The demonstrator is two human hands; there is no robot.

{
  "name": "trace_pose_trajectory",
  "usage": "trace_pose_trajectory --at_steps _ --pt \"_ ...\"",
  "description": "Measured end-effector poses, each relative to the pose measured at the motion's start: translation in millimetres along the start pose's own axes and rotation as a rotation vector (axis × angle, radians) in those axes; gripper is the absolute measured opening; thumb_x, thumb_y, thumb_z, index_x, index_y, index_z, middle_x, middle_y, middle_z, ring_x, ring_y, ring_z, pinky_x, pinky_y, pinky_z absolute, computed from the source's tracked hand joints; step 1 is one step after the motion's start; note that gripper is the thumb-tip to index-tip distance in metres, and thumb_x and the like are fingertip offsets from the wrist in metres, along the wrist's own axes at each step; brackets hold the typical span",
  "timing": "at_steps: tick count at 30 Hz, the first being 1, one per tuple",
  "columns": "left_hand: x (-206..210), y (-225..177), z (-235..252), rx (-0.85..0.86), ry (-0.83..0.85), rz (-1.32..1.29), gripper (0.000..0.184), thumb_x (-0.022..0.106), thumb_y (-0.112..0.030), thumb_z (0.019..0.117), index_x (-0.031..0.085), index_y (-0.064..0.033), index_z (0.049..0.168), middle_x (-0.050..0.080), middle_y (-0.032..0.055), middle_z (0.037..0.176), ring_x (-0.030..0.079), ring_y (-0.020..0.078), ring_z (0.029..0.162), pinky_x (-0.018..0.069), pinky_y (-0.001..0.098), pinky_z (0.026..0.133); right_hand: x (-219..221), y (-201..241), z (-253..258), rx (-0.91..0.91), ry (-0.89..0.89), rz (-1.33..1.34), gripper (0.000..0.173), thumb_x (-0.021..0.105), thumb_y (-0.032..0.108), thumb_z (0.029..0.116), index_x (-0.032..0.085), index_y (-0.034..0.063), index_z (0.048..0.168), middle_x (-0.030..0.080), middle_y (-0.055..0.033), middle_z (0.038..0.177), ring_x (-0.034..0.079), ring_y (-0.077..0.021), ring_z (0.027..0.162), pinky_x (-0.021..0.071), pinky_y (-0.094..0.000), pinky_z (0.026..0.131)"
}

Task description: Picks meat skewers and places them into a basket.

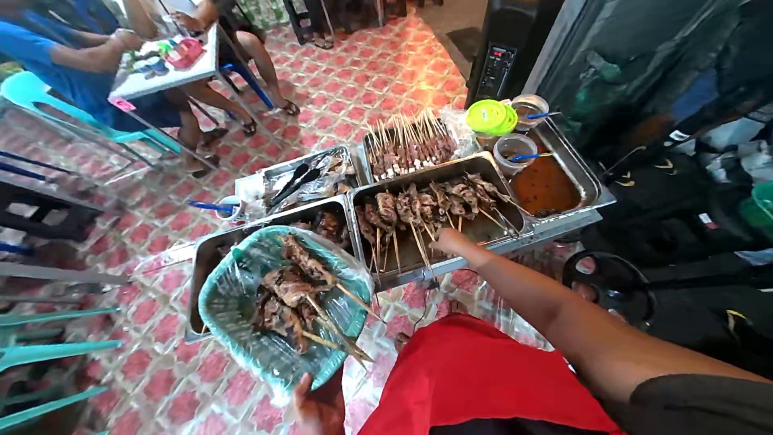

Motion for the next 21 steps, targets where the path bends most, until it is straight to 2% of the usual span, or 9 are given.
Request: trace_pose_trajectory --at_steps 1,4,8,10,12,14,16,17,21 --pt "-2 2 -3 0.003 -0.016 0.003 0.047 0.075 -0.033 0.0774 0.059 -0.0108 0.115 0.075 0.0084 0.100 0.074 0.0234 0.092 0.0625 0.0455 0.082 -1 2 1 -0.001 0.001 -0.007 0.055 0.064 0.039 0.1009 0.055 0.0000 0.139 0.064 -0.0266 0.120 0.067 -0.0377 0.097 0.0538 -0.0564 0.087" --pt "-5 9 -10 0.010 -0.064 0.011 0.044 0.073 -0.032 0.0793 0.059 -0.0098 0.114 0.075 0.0100 0.099 0.074 0.0249 0.092 0.0624 0.0472 0.081 -20 17 -12 -0.037 -0.090 -0.100 0.050 0.065 0.032 0.0996 0.058 0.0005 0.137 0.061 -0.0255 0.134 0.062 -0.0435 0.121 0.0484 -0.0645 0.100" --pt "-1 19 -22 0.008 -0.101 0.004 0.039 0.065 -0.029 0.0848 0.056 -0.0095 0.118 0.074 0.0093 0.100 0.074 0.0245 0.092 0.0624 0.0466 0.082 -10 18 -13 -0.055 0.031 -0.136 0.049 0.054 0.040 0.1065 0.060 -0.0015 0.133 0.066 -0.0241 0.119 0.065 -0.0372 0.107 0.0507 -0.0560 0.093" --pt "3 21 -26 0.001 -0.121 0.021 0.035 0.058 -0.028 0.0890 0.055 -0.0093 0.119 0.074 0.0080 0.100 0.074 0.0226 0.093 0.0622 0.0449 0.083 -23 33 -27 -0.090 -0.078 -0.122 0.049 0.058 0.035 0.1038 0.057 -0.0006 0.137 0.063 -0.0257 0.131 0.062 -0.0430 0.121 0.0479 -0.0631 0.101" --pt "4 23 -30 -0.005 -0.138 0.043 0.034 0.053 -0.028 0.0912 0.053 -0.0088 0.120 0.073 0.0074 0.101 0.073 0.0221 0.094 0.0619 0.0443 0.084 -13 63 -40 -0.176 -0.047 -0.033 0.049 0.058 0.037 0.1040 0.057 0.0009 0.138 0.065 -0.0250 0.129 0.066 -0.0410 0.115 0.0511 -0.0604 0.098" --pt "3 25 -31 -0.007 -0.146 0.039 0.034 0.051 -0.027 0.0918 0.052 -0.0079 0.120 0.073 0.0085 0.102 0.073 0.0225 0.094 0.0617 0.0444 0.084 24 91 -43 -0.177 0.174 0.132 0.051 0.052 0.039 0.1075 0.051 0.0026 0.144 0.063 -0.0236 0.125 0.069 -0.0316 0.095 0.0569 -0.0473 0.083" --pt "-1 27 -28 -0.011 -0.147 0.007 0.036 0.052 -0.026 0.0905 0.052 -0.0063 0.121 0.073 0.0112 0.103 0.073 0.0246 0.094 0.0617 0.0465 0.084 56 104 -33 -0.075 0.338 0.363 0.056 0.051 0.032 0.1089 0.036 0.0017 0.153 0.053 -0.0295 0.137 0.066 -0.0362 0.103 0.0561 -0.0486 0.087" --pt "-3 28 -25 -0.018 -0.143 0.006 0.038 0.052 -0.025 0.0900 0.051 -0.0057 0.123 0.072 0.0119 0.105 0.073 0.0253 0.095 0.0616 0.0467 0.084 67 105 -23 -0.027 0.355 0.473 0.052 0.050 0.028 0.1094 0.037 0.0004 0.152 0.052 -0.0288 0.138 0.065 -0.0352 0.104 0.0561 -0.0474 0.088" --pt "-5 25 -24 -0.043 -0.131 0.018 0.043 0.052 -0.025 0.0890 0.048 -0.0034 0.126 0.071 0.0127 0.106 0.072 0.0252 0.096 0.0614 0.0460 0.085 74 99 -4 0.021 0.308 0.725 0.033 0.050 0.019 0.1087 0.053 -0.0029 0.133 0.061 -0.0136 0.102 0.059 -0.0175 0.080 0.0526 -0.0329 0.075"
Point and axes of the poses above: each hand's wrist, its own z-axis towards the middle knuckle, its own x-axis out of the palm, y = z × x, the point moved 9 cm from there along z, towards the middle knuckle
